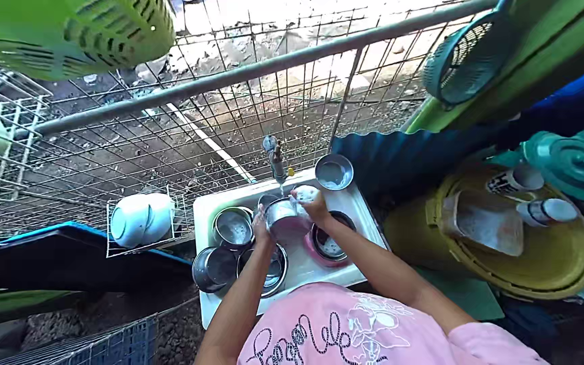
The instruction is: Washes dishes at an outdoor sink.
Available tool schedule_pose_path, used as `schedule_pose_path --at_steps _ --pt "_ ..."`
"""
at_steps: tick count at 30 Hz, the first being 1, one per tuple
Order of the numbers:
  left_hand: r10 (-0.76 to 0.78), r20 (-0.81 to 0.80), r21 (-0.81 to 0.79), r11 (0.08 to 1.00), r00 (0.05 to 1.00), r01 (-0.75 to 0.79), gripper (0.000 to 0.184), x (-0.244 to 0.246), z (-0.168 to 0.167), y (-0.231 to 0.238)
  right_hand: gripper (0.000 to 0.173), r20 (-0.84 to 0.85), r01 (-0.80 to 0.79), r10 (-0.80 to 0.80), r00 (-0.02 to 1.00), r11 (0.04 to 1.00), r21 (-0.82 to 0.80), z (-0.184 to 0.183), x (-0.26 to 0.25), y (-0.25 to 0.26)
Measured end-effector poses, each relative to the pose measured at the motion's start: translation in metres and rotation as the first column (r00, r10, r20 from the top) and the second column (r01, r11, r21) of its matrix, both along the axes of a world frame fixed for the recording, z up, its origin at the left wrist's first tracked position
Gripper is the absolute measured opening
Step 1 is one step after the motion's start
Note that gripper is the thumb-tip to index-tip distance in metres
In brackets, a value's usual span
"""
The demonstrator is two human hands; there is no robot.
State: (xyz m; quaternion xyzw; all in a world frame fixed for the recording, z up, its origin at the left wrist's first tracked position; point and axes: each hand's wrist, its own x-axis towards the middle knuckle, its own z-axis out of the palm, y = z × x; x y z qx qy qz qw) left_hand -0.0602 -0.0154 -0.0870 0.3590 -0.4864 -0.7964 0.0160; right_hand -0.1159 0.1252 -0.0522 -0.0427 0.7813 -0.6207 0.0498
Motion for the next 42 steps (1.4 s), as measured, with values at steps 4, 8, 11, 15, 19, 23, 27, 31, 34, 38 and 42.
schedule_pose_path --at_steps 4,8,11,15,19,23,27,31,34,38,42 --pt "-0.346 0.164 0.466 0.853 0.924 0.237 0.07 -0.014 0.01 -0.005 0.032 -0.347 -0.061 0.167 0.923 0.953 0.298 0.009 0.002 0.011" --pt "-0.262 0.097 0.249 0.94 0.96 0.232 0.038 -0.025 -0.002 -0.01 0.032 0.223 -0.331 0.288 0.931 0.925 0.187 0.011 -0.046 0.014" --pt "-0.226 0.034 0.026 0.974 0.973 0.225 0.056 -0.032 -0.019 0.001 0.043 0.204 -0.219 0.166 0.965 0.937 0.271 -0.014 -0.055 -0.021" --pt "-0.169 -0.057 -0.154 0.975 0.984 0.158 0.053 -0.03 -0.028 0.002 0.037 0.147 -0.456 0.433 0.889 0.864 0.215 -0.024 -0.008 -0.044" --pt "-0.138 -0.069 -0.205 0.971 0.988 0.121 0.054 -0.01 -0.03 -0.003 0.032 0.192 -0.629 0.667 0.72 0.511 0.586 -0.021 -0.013 -0.013" --pt "-0.166 -0.075 -0.186 0.971 0.983 0.149 0.054 0.001 -0.026 0.031 0.035 0.133 -0.468 0.476 0.87 0.708 0.528 -0.03 -0.019 -0.017" --pt "-0.239 -0.073 -0.344 0.917 0.968 0.2 0.053 0.0 -0.019 0.004 0.027 0.127 -0.644 0.694 0.709 0.563 0.517 -0.03 -0.001 0.003" --pt "-0.214 0.011 -0.242 0.947 0.977 0.211 0.053 0.007 -0.015 0.022 0.025 0.136 -0.538 0.637 0.759 0.496 0.681 -0.039 -0.022 0.0" --pt "-0.204 -0.004 -0.253 0.947 0.979 0.196 0.051 0.007 -0.011 0.026 0.024 0.072 -0.504 0.526 0.848 0.754 0.421 -0.03 -0.004 -0.021" --pt "-0.215 0.001 -0.338 0.919 0.977 0.203 0.052 0.012 -0.014 -0.004 0.021 0.179 -0.684 0.781 0.598 0.382 0.621 -0.028 -0.011 0.007" --pt "-0.19 0.07 -0.221 0.954 0.979 0.201 0.052 0.012 -0.008 0.021 0.021 0.02 -0.529 0.648 0.761 0.603 0.598 -0.039 -0.013 -0.018"
